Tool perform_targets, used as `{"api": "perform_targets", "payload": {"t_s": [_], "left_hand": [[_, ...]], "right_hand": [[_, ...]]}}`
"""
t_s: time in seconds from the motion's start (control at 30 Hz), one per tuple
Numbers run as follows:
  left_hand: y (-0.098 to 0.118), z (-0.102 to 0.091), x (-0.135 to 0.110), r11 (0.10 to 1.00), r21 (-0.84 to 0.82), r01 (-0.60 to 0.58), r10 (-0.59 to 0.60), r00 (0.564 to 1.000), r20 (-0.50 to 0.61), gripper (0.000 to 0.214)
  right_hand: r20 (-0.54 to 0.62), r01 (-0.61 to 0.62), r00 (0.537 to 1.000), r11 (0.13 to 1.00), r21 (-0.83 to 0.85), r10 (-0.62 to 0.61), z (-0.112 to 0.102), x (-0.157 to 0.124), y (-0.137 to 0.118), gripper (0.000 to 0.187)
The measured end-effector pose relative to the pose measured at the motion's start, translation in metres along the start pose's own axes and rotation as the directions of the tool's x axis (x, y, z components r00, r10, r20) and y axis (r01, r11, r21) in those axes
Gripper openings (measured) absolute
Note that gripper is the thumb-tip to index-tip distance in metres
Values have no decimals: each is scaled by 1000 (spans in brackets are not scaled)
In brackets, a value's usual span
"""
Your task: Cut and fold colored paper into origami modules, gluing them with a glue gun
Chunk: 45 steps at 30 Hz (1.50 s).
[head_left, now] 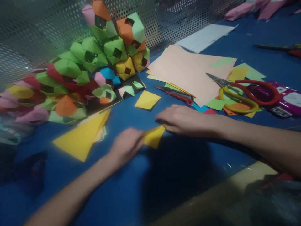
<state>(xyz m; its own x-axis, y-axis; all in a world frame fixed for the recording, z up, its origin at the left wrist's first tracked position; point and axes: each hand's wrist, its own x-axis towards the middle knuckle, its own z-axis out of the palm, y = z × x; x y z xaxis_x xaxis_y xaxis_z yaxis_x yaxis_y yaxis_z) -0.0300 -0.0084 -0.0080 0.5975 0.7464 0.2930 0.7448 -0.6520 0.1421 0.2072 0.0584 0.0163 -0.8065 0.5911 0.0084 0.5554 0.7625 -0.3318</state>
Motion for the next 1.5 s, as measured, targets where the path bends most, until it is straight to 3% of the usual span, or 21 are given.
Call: {"api": "perform_targets", "payload": {"t_s": [0.1, 0.2, 0.33, 0.43, 0.53, 0.6, 0.67, 0.77, 1.03, 1.23, 1.37, 1.5], "left_hand": [[0, 1, -2, 991, -82, 108, -118, 985, -124, 5], [3, 0, 0, 954, -180, 241, -271, 948, -168, 3], [11, -2, 6, 873, -319, 369, -420, 901, -106, 8], [18, -4, 9, 746, -442, 499, -555, 832, 3, 10], [21, -5, 12, 509, -603, 614, -688, 711, 144, 25], [20, -5, 13, 349, -702, 620, -717, 660, 226, 33], [17, -3, 13, 250, -763, 596, -712, 647, 273, 33], [13, 0, 12, 198, -796, 571, -679, 666, 309, 26], [11, 5, 11, 317, -758, 570, -658, 708, 257, 21], [15, 1, 13, 406, -710, 575, -633, 737, 236, 18], [17, 2, 12, 588, -636, 500, -583, 807, 97, 8], [11, 6, 11, 810, -438, 389, -444, 896, -26, 5]], "right_hand": [[-127, -148, 976, 964, 220, 178, 1, 3, -3, 32], [-129, -256, 927, 844, 471, 353, -2, 5, -12, 44], [12, -303, 905, 626, 718, 424, 2, 7, -24, 50], [42, -262, 921, 536, 802, 387, 10, 9, -26, 49], [-8, -190, 938, 533, 825, 347, 12, 9, -24, 50], [-20, -168, 948, 552, 817, 318, 10, 8, -23, 50], [-3, -171, 959, 587, 791, 284, 7, 7, -22, 48], [24, -198, 962, 639, 743, 270, 4, 6, -23, 44], [3, -174, 960, 586, 792, 281, 10, 9, -25, 35], [-26, -181, 958, 671, 719, 287, 14, 9, -24, 37], [-71, -140, 970, 771, 621, 234, 19, 9, -20, 44], [-117, -113, 979, 917, 383, 170, 24, 11, -15, 47]]}}
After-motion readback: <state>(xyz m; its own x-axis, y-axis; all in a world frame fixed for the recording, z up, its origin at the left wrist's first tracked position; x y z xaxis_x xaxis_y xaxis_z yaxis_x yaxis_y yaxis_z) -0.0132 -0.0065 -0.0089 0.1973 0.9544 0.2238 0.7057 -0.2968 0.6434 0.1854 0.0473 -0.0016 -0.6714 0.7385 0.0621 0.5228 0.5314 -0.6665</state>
